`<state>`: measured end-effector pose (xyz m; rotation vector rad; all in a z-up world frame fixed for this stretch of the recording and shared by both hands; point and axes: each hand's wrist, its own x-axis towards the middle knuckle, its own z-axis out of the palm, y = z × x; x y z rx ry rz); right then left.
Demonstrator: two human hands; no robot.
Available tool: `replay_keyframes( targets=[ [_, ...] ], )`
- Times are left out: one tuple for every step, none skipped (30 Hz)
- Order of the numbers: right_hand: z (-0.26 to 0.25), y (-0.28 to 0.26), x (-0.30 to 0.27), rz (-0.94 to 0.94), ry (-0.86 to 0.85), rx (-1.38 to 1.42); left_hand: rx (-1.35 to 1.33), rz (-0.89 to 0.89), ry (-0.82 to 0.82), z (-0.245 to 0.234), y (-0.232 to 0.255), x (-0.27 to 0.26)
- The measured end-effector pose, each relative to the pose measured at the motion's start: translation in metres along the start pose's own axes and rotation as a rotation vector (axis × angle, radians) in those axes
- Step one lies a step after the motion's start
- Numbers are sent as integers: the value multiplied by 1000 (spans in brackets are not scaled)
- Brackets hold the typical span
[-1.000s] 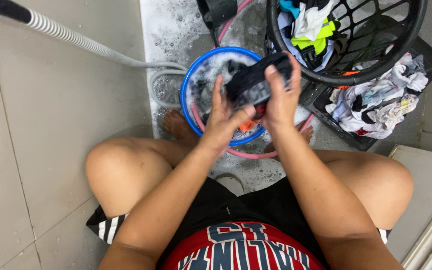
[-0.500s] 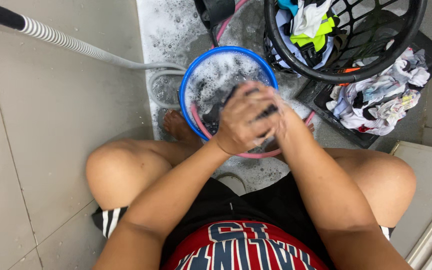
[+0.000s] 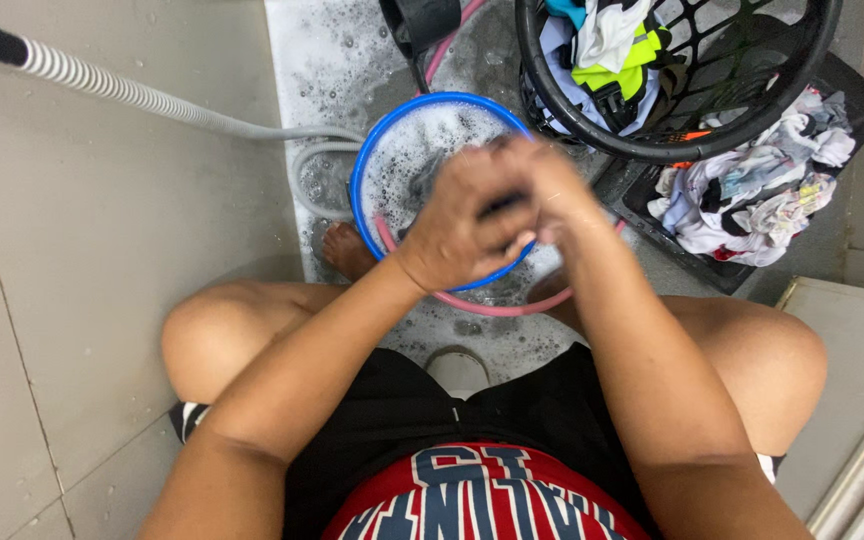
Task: The person washes clothes by hand in a blue bucket with soapy water, scrubbing, wringing out, and transferring various items of clothing from a black basket to the bucket and back.
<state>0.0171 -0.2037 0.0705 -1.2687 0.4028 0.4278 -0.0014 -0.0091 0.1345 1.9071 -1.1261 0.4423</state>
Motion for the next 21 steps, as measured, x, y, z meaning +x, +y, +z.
replay_keyframes(
  targets=[
    [-7, -19, -3, -41, 122, 61, -43, -99, 23, -7, -2, 6],
    [-16, -36, -5, -74, 249, 121, 87, -165, 50, -14, -5, 10],
    [-26, -51, -6, -270, 303, 246, 219, -231, 77, -20, -9, 12],
    [-36, -64, -7, -419, 230, 356, 194, -347, -8, -27, -13, 11],
    [-47, -74, -10, -568, 152, 465, 169, -462, -94, -32, -17, 7],
    [-59, -84, -14, -572, 142, 518, 148, -575, -176, -33, -23, 4],
    [-66, -88, -16, -576, 131, 572, 195, -665, -334, -29, -27, 1],
    [-66, -85, -15, -557, 222, 394, 242, -757, -495, -24, -29, -5],
    [-66, -81, -13, -535, 310, 215, 289, -790, -615, -17, -30, -12],
    [-65, -75, -10, -511, 396, 36, 336, -821, -736, -8, -30, -18],
    [-61, -67, -6, -440, 358, -31, 310, -917, -832, -1, -30, -24],
    [-57, -56, -1, -367, 324, -100, 278, -1012, -929, 7, -30, -32],
    [-49, -43, 6, -315, 263, -145, 244, -1107, -1025, 16, -31, -41],
    [-41, -32, 14, -264, 199, -189, 302, -1061, -987, 24, -31, -50],
    [-34, -19, 16, -182, 162, -318, 360, -1015, -948, 34, -31, -60],
    [-28, -7, 15, -101, 123, -446, 418, -969, -908, 40, -33, -69],
    [-25, 2, 14, -122, 39, -650, 354, -991, -892, 44, -38, -76],
    [-23, 11, 12, -142, -44, -855, 287, -1011, -875, 48, -45, -80],
    [-19, 20, 11, -48, -77, -932, 220, -1030, -858, 50, -51, -82],
    [-15, 29, 10, 48, -109, -1010, 164, -1002, -801, 52, -56, -81],
    [-14, 36, 7, -30, -117, -1047, 110, -975, -745, 51, -61, -78]
  ],
)
